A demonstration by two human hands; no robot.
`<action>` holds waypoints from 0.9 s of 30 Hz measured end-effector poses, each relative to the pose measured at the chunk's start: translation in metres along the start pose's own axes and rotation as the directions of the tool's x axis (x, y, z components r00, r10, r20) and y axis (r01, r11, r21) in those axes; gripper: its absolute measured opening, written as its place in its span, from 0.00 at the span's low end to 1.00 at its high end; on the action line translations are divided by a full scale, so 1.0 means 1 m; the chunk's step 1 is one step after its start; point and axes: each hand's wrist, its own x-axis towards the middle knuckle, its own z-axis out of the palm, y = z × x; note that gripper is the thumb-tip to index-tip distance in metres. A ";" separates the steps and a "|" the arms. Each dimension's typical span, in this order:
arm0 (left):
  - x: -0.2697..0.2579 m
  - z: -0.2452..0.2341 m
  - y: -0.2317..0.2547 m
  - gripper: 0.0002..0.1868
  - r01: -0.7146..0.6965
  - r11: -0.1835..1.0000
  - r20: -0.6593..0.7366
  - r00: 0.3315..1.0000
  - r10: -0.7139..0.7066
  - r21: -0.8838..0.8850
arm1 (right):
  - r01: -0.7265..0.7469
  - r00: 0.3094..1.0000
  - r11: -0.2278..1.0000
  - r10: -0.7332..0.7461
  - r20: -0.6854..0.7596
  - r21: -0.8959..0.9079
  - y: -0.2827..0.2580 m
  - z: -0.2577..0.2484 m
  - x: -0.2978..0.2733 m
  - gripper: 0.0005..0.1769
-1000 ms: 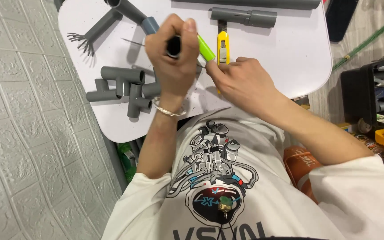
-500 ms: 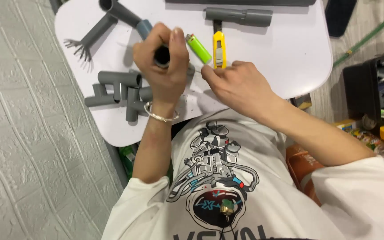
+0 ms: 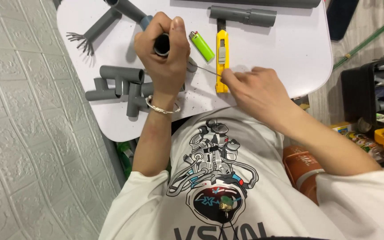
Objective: Marking PVC pipes with a marker and cutting them into smaller sections using a manual hacksaw blade.
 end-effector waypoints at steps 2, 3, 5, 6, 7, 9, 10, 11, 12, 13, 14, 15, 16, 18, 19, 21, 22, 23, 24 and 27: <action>0.002 0.004 -0.011 0.20 -0.046 0.998 -0.018 0.999 0.045 -0.051 | -0.025 0.999 1.000 0.026 0.039 -0.016 0.006 0.001 0.001 0.30; -0.001 0.005 -0.007 0.19 -0.037 0.999 0.010 0.999 0.037 0.004 | -0.017 1.000 0.999 0.017 0.015 -0.030 0.004 0.004 0.008 0.26; -0.002 0.003 0.008 0.18 -0.024 0.998 0.034 0.999 0.022 0.063 | -0.004 1.000 0.999 0.004 -0.008 -0.040 -0.003 0.006 0.021 0.25; 0.002 -0.001 0.019 0.19 0.032 0.998 0.011 0.999 -0.033 0.050 | -0.003 0.999 0.999 0.002 -0.035 -0.032 -0.007 0.004 0.028 0.17; 0.010 -0.005 0.028 0.20 0.075 0.997 -0.019 0.997 -0.075 0.033 | 0.003 0.998 0.999 -0.005 -0.070 -0.035 -0.007 0.001 0.040 0.11; 0.010 -0.005 0.018 0.20 0.043 0.999 -0.022 0.999 -0.043 0.026 | 0.003 0.999 0.999 -0.005 -0.040 -0.047 0.000 0.004 0.023 0.18; 0.007 -0.004 0.014 0.20 0.020 1.000 -0.013 1.000 -0.020 0.016 | -0.007 1.000 0.999 0.007 -0.003 -0.051 0.002 0.005 0.012 0.28; 0.007 -0.004 0.015 0.20 0.022 1.000 -0.023 1.000 -0.021 0.015 | 0.001 1.000 0.998 -0.001 0.000 -0.055 0.003 0.006 0.003 0.28; 0.007 -0.004 0.016 0.20 0.025 0.999 -0.012 1.000 -0.025 -0.022 | -0.017 1.000 0.999 0.017 -0.003 -0.044 0.004 0.006 -0.007 0.14; 0.009 -0.002 0.017 0.19 0.021 0.998 0.003 1.000 -0.021 -0.058 | -0.039 0.999 0.999 0.039 -0.013 -0.034 0.007 0.007 -0.014 0.10; 0.014 -0.001 0.023 0.19 0.014 0.998 -0.003 1.000 -0.014 -0.058 | -0.034 0.999 0.999 0.033 -0.017 -0.040 0.009 0.010 -0.002 0.10; 0.013 -0.002 0.030 0.19 0.010 1.000 0.028 1.000 -0.010 -0.004 | -0.007 1.000 0.999 0.006 -0.017 -0.038 0.006 0.013 0.008 0.12; 0.012 -0.002 0.038 0.18 0.006 0.999 0.060 0.998 -0.009 0.049 | 0.021 1.000 0.999 -0.021 -0.016 -0.036 0.003 0.017 0.016 0.18; 0.010 -0.007 0.033 0.19 0.032 0.999 0.018 0.999 -0.032 0.013 | -0.005 1.000 0.999 0.004 -0.020 -0.040 -0.006 0.010 0.022 0.13; 0.012 -0.010 0.029 0.20 0.044 0.999 -0.028 0.999 -0.045 -0.027 | -0.028 0.999 0.998 0.027 -0.033 -0.054 -0.007 0.006 0.029 0.08; 0.013 -0.010 0.016 0.20 0.034 0.999 -0.039 0.999 -0.035 -0.025 | -0.021 0.999 0.998 0.019 -0.032 -0.063 0.004 0.009 0.012 0.13; 0.011 -0.010 0.011 0.19 0.030 0.999 -0.046 0.998 -0.031 -0.025 | -0.017 1.000 0.998 0.015 -0.025 -0.067 0.007 0.010 0.001 0.21; 0.009 -0.009 0.000 0.19 0.022 0.999 -0.050 0.999 -0.023 -0.027 | -0.016 0.999 0.997 0.014 -0.030 -0.075 0.007 0.010 -0.004 0.21; 0.007 -0.007 -0.010 0.19 0.007 0.999 -0.068 0.998 -0.009 -0.035 | -0.027 0.999 0.998 0.024 -0.046 -0.062 0.008 0.009 -0.009 0.09; 0.008 -0.006 0.011 0.19 0.018 0.999 -0.017 1.000 -0.018 -0.044 | -0.024 0.999 0.999 0.024 -0.027 -0.025 0.005 0.011 0.013 0.08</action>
